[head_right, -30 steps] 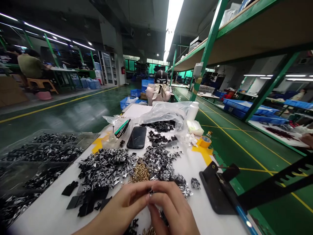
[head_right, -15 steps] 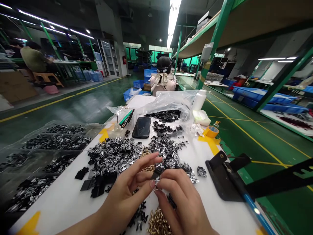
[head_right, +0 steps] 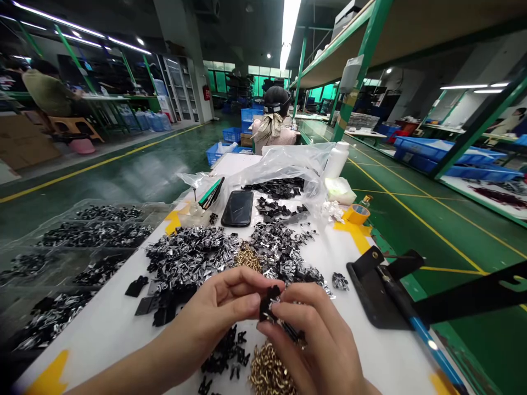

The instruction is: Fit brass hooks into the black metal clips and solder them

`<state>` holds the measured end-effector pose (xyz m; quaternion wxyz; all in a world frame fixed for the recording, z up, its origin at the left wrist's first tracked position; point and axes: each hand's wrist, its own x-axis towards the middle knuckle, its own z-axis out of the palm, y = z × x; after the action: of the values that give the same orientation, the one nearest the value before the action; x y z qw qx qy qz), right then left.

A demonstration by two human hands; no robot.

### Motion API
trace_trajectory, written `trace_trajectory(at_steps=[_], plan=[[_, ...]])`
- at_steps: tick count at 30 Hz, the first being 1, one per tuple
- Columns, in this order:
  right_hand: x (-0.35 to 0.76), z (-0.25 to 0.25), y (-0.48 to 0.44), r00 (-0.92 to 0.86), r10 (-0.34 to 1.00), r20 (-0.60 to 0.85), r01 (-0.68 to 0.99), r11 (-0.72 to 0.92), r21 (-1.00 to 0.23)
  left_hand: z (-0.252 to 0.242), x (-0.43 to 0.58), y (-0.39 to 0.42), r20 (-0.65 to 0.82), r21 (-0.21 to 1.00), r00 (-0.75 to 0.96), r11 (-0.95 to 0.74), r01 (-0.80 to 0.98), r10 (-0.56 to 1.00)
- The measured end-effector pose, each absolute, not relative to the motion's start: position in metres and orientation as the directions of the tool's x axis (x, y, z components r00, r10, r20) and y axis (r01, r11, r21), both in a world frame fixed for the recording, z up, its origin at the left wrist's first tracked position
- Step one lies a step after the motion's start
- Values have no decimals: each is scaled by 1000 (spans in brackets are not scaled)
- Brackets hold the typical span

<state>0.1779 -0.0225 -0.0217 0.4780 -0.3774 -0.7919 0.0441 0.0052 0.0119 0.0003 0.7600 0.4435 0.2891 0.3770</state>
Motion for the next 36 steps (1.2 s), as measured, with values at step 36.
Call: trace_trajectory(at_steps=[36], plan=[[185, -10, -22, -366, 608, 704, 587, 738, -332, 1, 4, 2, 1, 921, 498, 194, -338, 867]])
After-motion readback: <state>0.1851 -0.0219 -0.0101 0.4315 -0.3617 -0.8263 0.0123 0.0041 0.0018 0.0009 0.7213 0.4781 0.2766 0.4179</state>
